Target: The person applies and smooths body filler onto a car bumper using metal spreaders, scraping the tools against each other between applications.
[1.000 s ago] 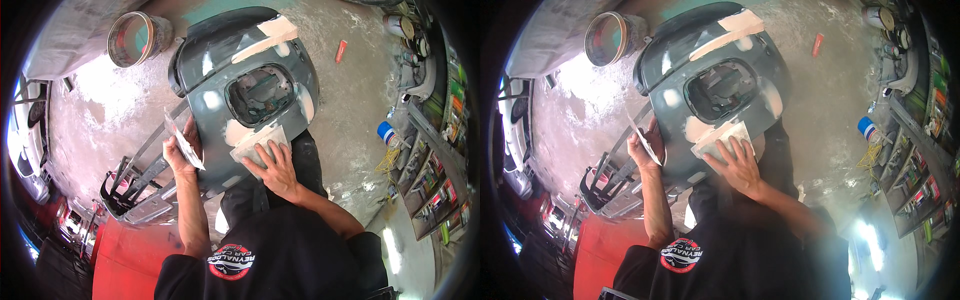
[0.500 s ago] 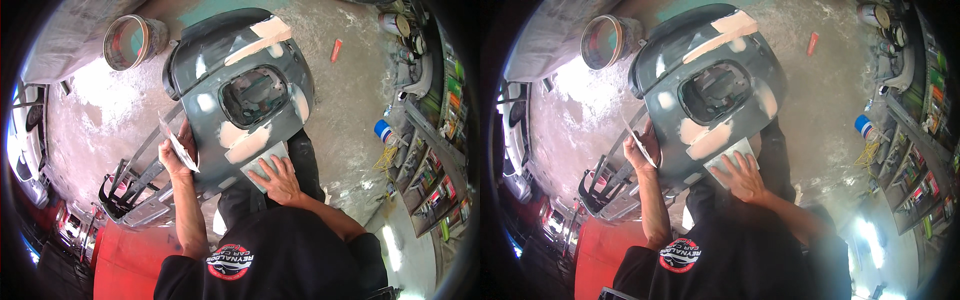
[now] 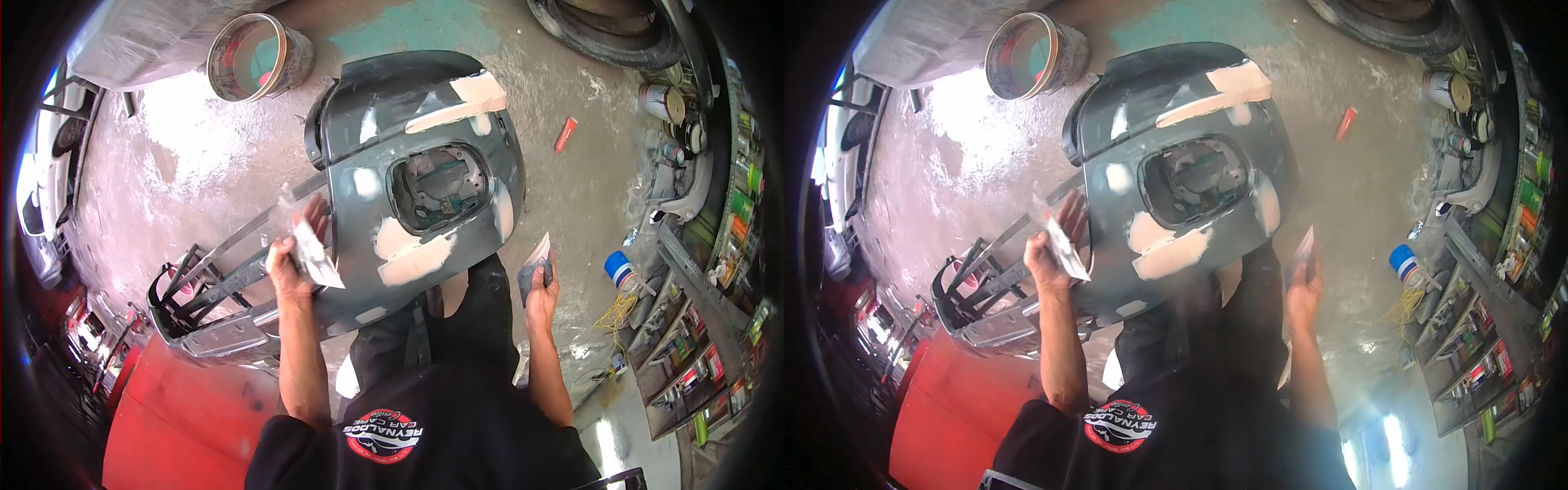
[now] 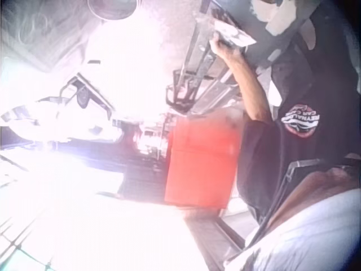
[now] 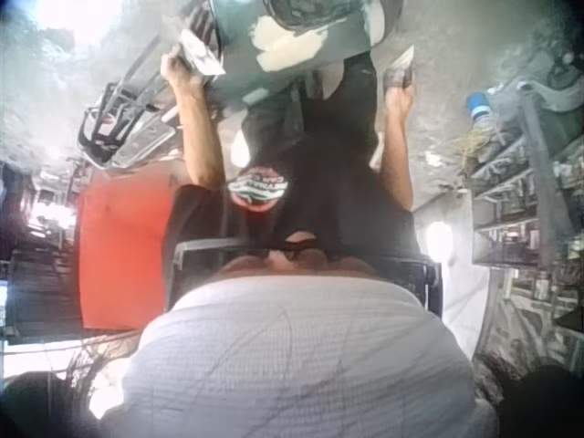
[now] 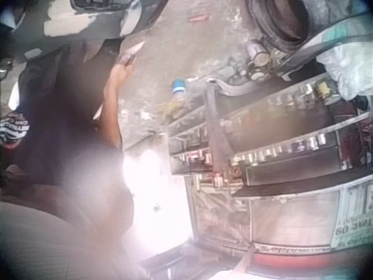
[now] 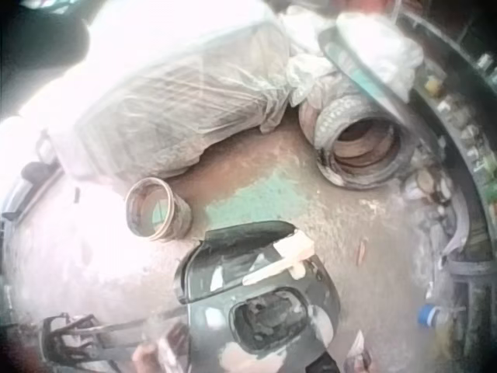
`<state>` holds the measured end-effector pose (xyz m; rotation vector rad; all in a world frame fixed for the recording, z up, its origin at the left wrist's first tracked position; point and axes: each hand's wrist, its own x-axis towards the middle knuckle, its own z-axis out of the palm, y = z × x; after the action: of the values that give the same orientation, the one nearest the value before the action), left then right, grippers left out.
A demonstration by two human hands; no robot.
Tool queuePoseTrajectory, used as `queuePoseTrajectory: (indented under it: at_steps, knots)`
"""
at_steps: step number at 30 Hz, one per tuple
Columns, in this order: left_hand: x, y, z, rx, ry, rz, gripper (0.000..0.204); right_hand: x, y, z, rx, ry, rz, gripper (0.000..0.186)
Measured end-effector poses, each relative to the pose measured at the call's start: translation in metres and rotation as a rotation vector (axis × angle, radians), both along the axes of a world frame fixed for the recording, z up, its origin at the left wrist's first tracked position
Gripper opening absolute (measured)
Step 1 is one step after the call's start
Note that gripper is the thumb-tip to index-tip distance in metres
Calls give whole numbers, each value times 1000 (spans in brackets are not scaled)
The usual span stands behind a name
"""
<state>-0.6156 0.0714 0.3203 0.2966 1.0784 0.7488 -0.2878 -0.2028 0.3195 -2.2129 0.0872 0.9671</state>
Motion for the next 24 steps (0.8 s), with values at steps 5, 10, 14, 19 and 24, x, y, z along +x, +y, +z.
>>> queuePoseTrajectory:
  at_steps: [5, 10, 14, 19, 24]
  knots:
    - [-16, 10, 54, 109, -199, 94, 63, 1, 40, 30, 126, 11, 165, 50]
    - [25, -53, 90, -69, 428, 38, 51, -31, 89, 106, 418, -165, 978, 41]
    - [67, -95, 113, -246, 270, 53, 41, -75, 94, 141, 725, -232, 1308, 63]
    - [73, -97, 132, -322, 99, 52, 45, -39, 91, 140, 794, -373, 1549, 72]
    - [52, -83, 175, -33, 73, 380, 70, 24, 151, 121, 422, -314, 1956, 73]
